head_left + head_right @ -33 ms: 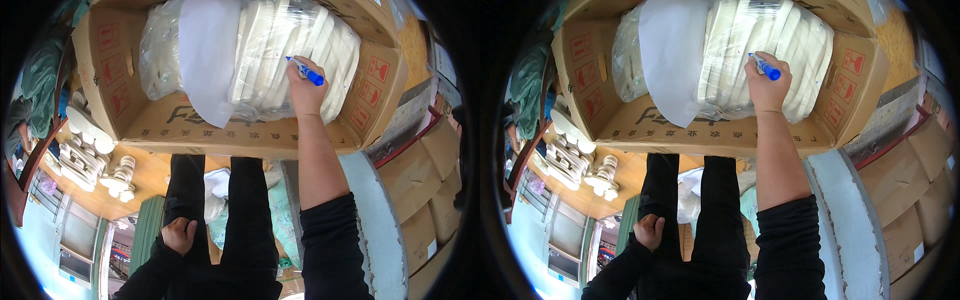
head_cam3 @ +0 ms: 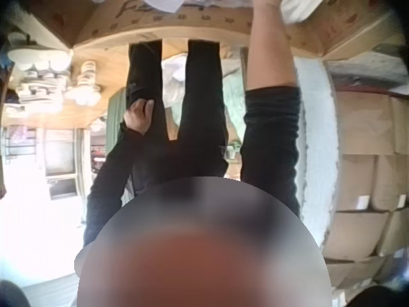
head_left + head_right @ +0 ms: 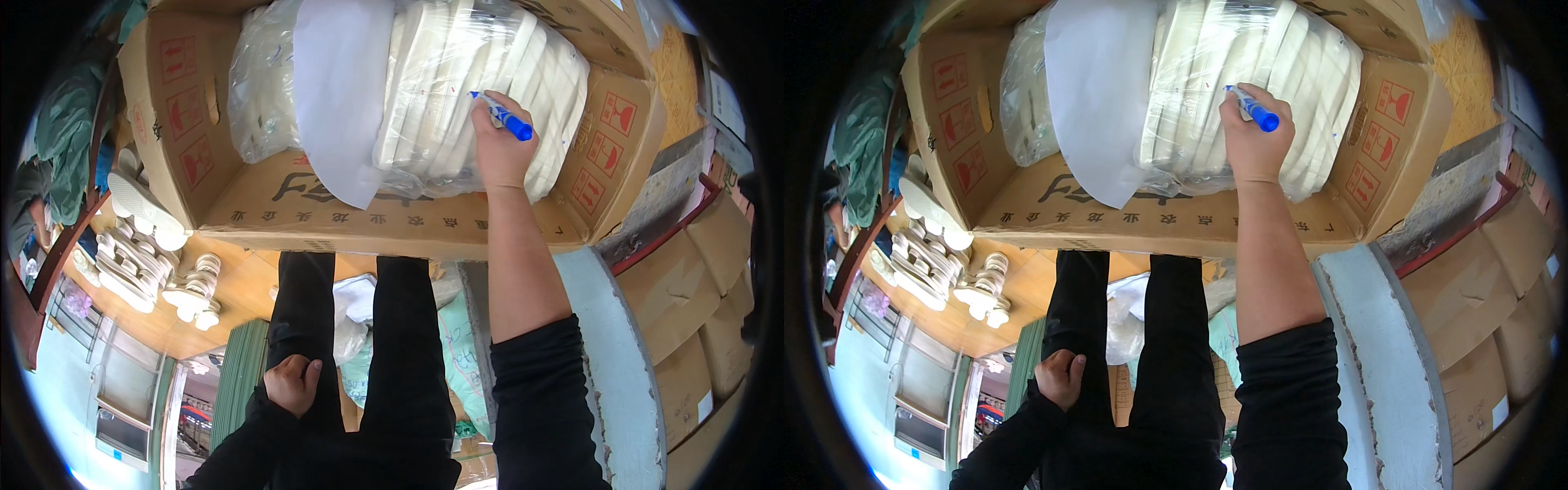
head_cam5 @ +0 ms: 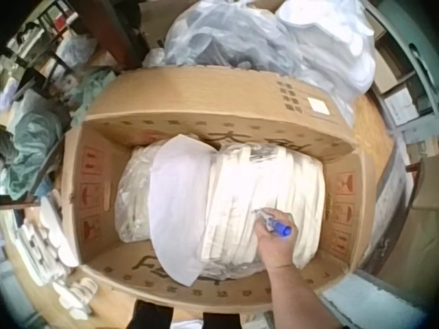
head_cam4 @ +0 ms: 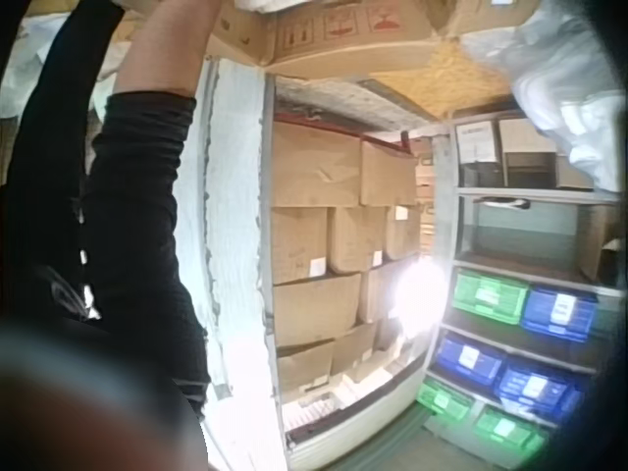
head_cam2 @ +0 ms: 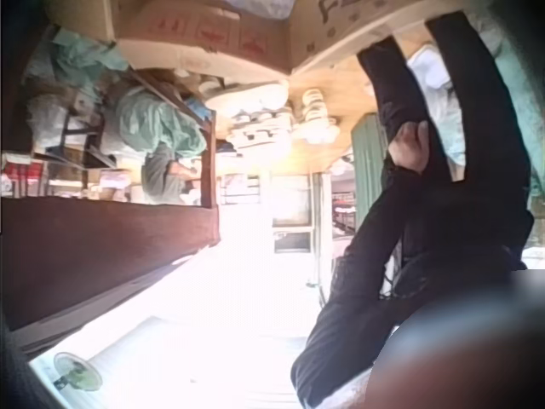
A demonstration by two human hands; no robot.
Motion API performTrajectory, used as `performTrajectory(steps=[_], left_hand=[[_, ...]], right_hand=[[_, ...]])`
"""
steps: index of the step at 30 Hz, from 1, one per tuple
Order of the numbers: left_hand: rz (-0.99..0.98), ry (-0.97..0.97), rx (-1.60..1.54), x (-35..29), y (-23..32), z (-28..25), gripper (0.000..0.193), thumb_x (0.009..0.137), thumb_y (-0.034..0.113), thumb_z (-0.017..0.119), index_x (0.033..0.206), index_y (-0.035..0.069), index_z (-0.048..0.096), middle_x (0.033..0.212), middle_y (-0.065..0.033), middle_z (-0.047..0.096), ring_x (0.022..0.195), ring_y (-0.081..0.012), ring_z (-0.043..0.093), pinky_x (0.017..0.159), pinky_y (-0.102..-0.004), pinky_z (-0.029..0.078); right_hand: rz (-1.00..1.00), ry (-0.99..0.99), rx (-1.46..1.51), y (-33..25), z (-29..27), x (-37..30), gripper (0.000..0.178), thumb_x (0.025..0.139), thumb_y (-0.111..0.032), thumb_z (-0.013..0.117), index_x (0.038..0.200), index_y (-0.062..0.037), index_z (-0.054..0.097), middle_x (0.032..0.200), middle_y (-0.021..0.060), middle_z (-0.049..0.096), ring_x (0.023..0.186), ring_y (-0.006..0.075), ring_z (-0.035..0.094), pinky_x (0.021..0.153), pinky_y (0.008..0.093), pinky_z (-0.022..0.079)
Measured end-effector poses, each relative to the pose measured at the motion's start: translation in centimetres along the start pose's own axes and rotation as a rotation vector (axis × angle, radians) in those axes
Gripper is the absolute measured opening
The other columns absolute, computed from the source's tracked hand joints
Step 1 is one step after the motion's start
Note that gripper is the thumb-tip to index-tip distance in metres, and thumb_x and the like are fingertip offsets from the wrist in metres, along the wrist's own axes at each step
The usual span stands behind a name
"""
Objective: The person unpacks white slippers from a cardboard box, writes on the plastic packaging with a blue marker, and repacks the slippers into plastic bags. The person moves between the floor and a table, handling multiple slippers and bags.
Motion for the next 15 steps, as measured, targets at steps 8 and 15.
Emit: performTrajectory(steps=[8, 15], left_hand=[[-0.004, -0.002, 0.015, -0.15, -0.63, 0.21, 0.026, 0.091, 0.023, 0.069, 0.073, 0.004, 0.063, 0.07, -0.0134, 0.064, 0.059, -0.0367, 0.063, 0.053, -0.0438, 0.049], [-0.012, -0.017, 0.008, -0.18, -0.9, 0.22, 0.026, 0.091, 0.023, 0.068, 0.074, 0.004, 0.063, 0.07, -0.0133, 0.064, 0.058, -0.0365, 0.063, 0.053, -0.0442, 0.049]], right_hand=[[-0.061, -0.029, -0.146, -0.26, -0.18, 0.42, 0.026, 0.078, -0.019, 0.081, 0.101, -0.0076, 0.077, 0.091, 0.0107, 0.065, 0.082, 0.021, 0.067, 0.077, 0.0315, 0.053], [0.016, 0.01, -0.018, 0.65, -0.14, 0.74, 0.025, 0.077, -0.019, 0.08, 0.098, -0.0075, 0.078, 0.091, 0.0107, 0.065, 0.08, 0.0219, 0.067, 0.076, 0.0319, 0.053]])
Point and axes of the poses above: each hand's wrist, its own x-axis towards the middle knuckle, its own z-axis out of the palm, y = z × x, the point moved 1 cm from there along x, towards the middle knuckle
